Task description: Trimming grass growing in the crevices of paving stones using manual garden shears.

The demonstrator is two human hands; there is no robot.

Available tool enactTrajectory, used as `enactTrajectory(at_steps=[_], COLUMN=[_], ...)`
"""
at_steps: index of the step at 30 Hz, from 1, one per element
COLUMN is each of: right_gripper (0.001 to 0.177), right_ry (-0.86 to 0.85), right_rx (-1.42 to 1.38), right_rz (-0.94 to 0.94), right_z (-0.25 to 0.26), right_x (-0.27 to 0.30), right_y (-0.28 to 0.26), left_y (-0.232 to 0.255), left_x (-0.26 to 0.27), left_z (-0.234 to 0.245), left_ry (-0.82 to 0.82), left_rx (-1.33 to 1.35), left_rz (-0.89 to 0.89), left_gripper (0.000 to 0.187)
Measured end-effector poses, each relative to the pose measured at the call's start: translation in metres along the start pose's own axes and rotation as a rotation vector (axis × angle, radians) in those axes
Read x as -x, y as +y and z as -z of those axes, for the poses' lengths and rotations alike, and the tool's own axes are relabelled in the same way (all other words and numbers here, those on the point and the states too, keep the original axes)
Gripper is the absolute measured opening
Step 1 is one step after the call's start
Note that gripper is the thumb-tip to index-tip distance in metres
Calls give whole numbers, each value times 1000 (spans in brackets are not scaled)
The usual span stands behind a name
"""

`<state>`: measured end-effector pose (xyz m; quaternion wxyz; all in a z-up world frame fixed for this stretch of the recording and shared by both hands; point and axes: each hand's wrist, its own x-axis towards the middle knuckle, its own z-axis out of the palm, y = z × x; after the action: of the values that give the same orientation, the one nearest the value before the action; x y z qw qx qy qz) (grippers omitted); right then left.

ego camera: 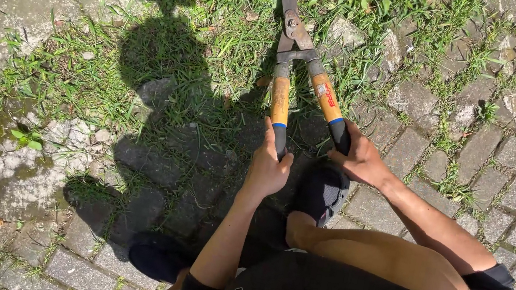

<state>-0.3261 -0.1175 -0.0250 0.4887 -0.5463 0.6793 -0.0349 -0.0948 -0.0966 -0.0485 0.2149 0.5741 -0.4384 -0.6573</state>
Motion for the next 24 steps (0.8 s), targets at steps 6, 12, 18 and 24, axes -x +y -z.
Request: enactTrajectory(at_steps=[6,12,18,24], right_gripper=[77,71,73,77], right_ry=[-100,-42,42,57], right_rx=[-205,-197,-204,-365], right_rz=[-100,-115,-17,-73], right_z=[83,46,15,51], right_x=[18,8,-3,36], right_y=[-8,-27,-14,-38], left_y=[26,30,33,38], left_x=[25,16,7,20], left_z=[87,48,14,73], left_ry=[-47,15,-47,-66], left_rx=[150,292,156,191], left_rz=[129,80,52,116], left_gripper=[83,89,87,85])
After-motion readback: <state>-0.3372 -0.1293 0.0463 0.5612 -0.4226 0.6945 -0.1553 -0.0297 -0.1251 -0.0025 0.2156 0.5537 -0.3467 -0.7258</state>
